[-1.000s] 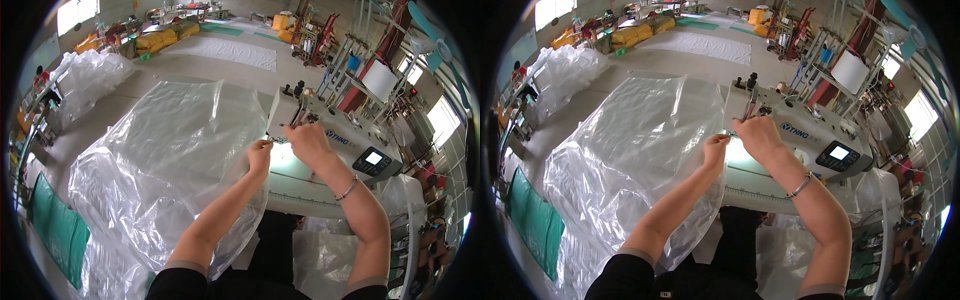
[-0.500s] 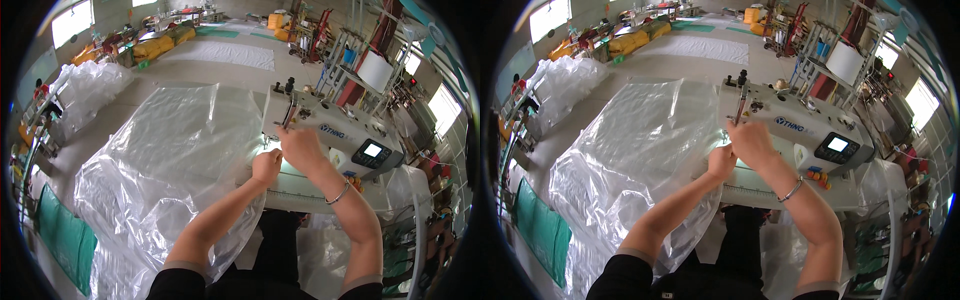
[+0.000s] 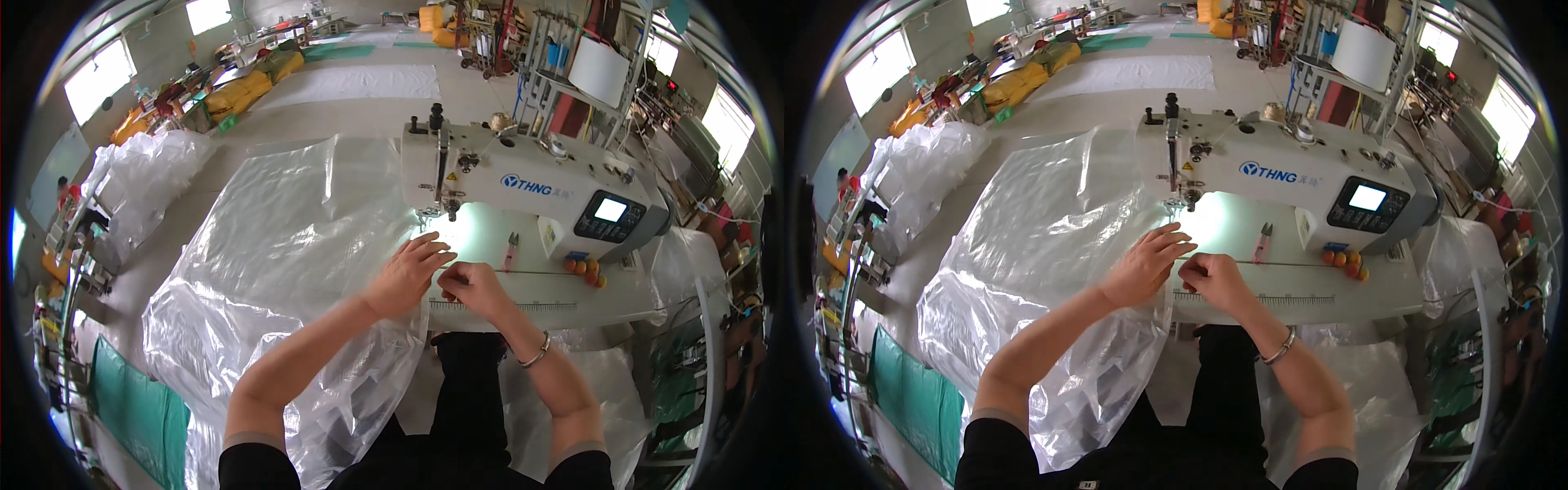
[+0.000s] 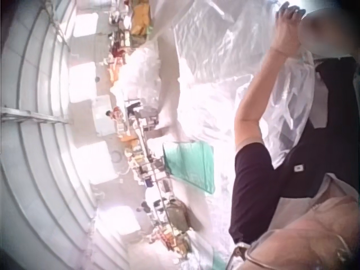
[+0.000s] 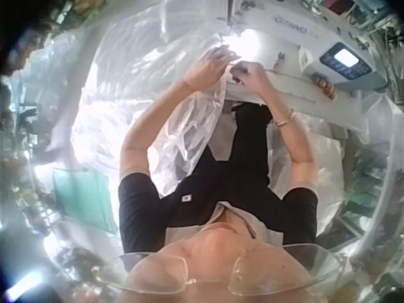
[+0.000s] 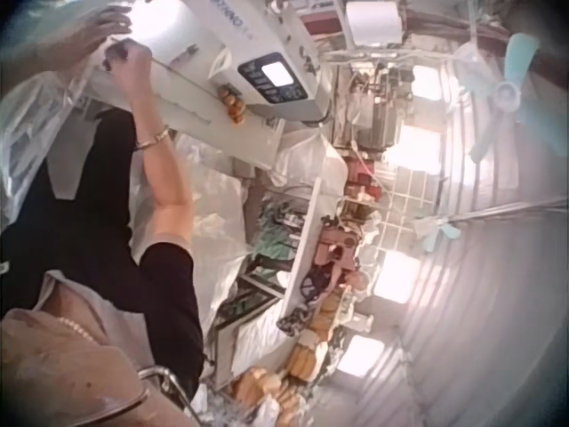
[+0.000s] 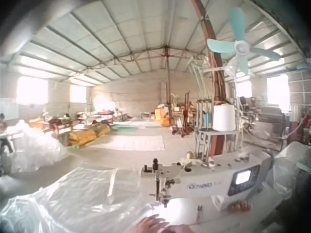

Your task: The person aligns and sews large white plastic sheets using an industrial sewing machine. They repeatedly fold the edges of the plastic, guide the material under the needle, and operate the machine to stitch the seams. The person uses scissors to trim excess plastic and thread during the process.

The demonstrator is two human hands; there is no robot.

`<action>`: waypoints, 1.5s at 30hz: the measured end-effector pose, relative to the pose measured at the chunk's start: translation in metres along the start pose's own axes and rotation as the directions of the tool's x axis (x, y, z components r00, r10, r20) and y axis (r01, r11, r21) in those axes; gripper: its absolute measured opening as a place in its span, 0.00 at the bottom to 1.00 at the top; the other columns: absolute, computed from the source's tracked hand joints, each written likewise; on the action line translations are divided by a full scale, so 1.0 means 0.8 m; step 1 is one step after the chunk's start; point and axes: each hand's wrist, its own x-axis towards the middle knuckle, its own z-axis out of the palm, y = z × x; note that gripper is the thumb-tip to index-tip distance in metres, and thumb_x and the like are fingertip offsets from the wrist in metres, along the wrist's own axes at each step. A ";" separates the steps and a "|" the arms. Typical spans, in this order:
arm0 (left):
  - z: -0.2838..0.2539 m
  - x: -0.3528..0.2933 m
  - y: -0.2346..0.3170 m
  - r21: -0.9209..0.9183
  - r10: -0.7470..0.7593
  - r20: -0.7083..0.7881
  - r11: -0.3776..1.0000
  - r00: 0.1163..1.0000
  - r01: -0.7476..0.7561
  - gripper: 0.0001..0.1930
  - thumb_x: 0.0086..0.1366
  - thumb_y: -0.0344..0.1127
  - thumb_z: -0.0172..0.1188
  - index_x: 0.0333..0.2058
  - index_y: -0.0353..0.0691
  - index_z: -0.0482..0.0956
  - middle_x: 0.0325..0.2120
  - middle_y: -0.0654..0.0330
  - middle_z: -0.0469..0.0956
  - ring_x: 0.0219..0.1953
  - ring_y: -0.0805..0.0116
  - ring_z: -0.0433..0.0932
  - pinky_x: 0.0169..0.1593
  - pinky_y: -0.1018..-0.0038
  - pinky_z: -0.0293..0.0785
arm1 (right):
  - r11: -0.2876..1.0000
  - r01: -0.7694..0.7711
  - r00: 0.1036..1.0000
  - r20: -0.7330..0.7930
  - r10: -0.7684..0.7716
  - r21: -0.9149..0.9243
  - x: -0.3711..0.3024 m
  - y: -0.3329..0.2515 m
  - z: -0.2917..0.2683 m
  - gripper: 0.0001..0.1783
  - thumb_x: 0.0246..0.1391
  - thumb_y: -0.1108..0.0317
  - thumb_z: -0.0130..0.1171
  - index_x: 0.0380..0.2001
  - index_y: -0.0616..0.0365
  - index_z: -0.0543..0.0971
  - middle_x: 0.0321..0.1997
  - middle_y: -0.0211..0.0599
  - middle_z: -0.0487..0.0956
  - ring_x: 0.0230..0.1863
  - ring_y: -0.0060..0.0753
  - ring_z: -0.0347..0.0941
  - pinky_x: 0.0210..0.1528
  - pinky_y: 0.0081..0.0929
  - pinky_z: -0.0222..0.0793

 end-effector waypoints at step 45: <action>-0.016 0.019 -0.071 -0.016 -0.146 0.206 0.988 0.968 0.152 0.03 0.55 0.28 0.64 0.29 0.35 0.81 0.21 0.57 0.75 0.22 0.61 0.75 0.26 0.69 0.70 | 0.587 0.232 0.867 -0.108 -0.486 -0.776 0.060 0.044 -0.020 0.07 0.44 0.64 0.65 0.23 0.55 0.81 0.24 0.32 0.74 0.31 0.35 0.74 0.31 0.33 0.71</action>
